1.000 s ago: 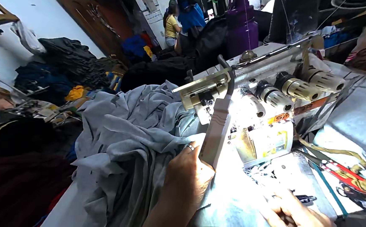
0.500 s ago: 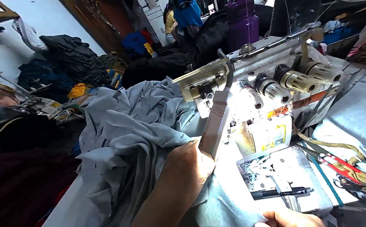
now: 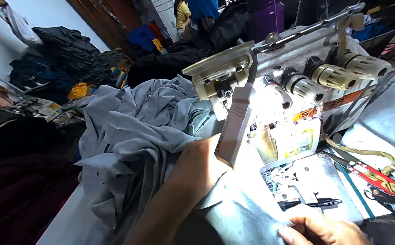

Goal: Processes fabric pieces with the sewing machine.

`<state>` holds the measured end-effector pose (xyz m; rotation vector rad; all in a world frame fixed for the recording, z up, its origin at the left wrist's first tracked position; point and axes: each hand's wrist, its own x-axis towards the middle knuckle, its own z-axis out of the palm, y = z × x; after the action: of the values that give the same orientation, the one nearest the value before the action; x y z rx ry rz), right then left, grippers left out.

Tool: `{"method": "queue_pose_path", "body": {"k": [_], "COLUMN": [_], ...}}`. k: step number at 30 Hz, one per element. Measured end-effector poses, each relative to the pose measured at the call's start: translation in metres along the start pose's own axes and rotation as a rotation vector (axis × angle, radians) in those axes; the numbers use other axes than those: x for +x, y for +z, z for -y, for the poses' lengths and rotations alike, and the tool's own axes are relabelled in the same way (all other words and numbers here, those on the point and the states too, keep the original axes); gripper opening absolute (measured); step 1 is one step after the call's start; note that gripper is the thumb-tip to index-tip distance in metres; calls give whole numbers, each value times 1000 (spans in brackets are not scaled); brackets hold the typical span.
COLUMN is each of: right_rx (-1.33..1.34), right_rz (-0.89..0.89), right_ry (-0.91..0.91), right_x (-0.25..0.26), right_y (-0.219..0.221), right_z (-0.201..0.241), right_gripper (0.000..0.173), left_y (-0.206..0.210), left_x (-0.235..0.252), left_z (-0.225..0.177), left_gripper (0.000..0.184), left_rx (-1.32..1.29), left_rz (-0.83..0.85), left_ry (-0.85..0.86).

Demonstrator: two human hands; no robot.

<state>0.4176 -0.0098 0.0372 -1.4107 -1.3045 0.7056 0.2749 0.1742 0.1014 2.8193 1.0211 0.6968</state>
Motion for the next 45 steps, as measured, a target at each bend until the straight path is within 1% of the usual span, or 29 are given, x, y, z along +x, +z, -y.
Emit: {"method": "queue_pose_path", "body": {"k": [3, 5, 7, 12, 14, 16, 17, 19, 20, 22, 23, 24, 26, 32, 34, 35, 36, 37, 38, 40, 42, 45], "right_rx": [-26, -27, -28, -58, -112, -231, -282, -313, -315, -235, -177, -124, -12, 185, 256, 277, 292, 313, 347, 418, 474, 524], "right_rz": [-29, -37, -60, -111, -123, -152, -171, -175, -152, -65, -19, 4, 32, 79, 96, 90, 79, 67, 57, 36, 20, 2], "right_ry": [15, 19, 15, -6, -28, -71, -102, -138, -129, -90, -60, -31, 24, 96, 123, 138, 149, 153, 154, 164, 200, 214], "right_x": [6, 10, 13, 16, 15, 15, 15, 15, 14, 11, 10, 9, 6, 5, 8, 10, 14, 19, 25, 37, 47, 53], "right_y": [0, -1, -2, -4, -4, -5, -5, -6, -7, -9, -11, -11, -15, -18, -14, -10, -6, -1, 3, 10, 14, 16], "right_z": [3, 2, 0, -5, -5, -4, -5, -9, -7, -2, -1, 0, -2, -3, -6, -7, -9, -11, -13, -14, -11, -9], "right_gripper": [16, 16, 16, 14, 14, 14, 14, 15, 15, 16, 16, 17, 18, 12, 9, 9, 10, 10, 10, 9, 12, 13], "left_y": [2, 4, 6, 9, 6, -6, -11, -15, -17, -27, -31, -31, -20, -17, -19, -23, -27, -25, -19, -13, -14, -24], "left_x": [6, 9, 11, 13, 8, -4, -11, -22, -25, -26, -25, -25, -25, -23, -21, -19, -15, -11, -8, -5, -6, -23], "left_z": [4, 9, 11, 12, 10, 0, -4, -6, -4, 1, 4, 11, 27, 25, 22, 16, 6, 7, 14, 24, 32, 51], "left_gripper": [17, 14, 9, 9, 16, 30, 34, 26, 23, 15, 11, 9, 13, 15, 15, 11, 7, 6, 5, 10, 17, 26], "left_rx": [18, 15, 14, 28, 39, 44, 62, 121, 106, -24, -92, -135, -155, -42, 14, 43, 16, 41, 94, 123, 101, 37], "left_rz": [-26, -39, -36, -49, -16, 87, 110, 93, 105, 152, 149, 118, 42, -28, 0, 45, 103, 101, 61, -23, -72, -178], "left_ry": [85, 119, 115, 124, 103, 38, 34, 103, 101, 39, 34, 72, 188, 251, 210, 142, 35, -12, 9, 117, 168, 147]}}
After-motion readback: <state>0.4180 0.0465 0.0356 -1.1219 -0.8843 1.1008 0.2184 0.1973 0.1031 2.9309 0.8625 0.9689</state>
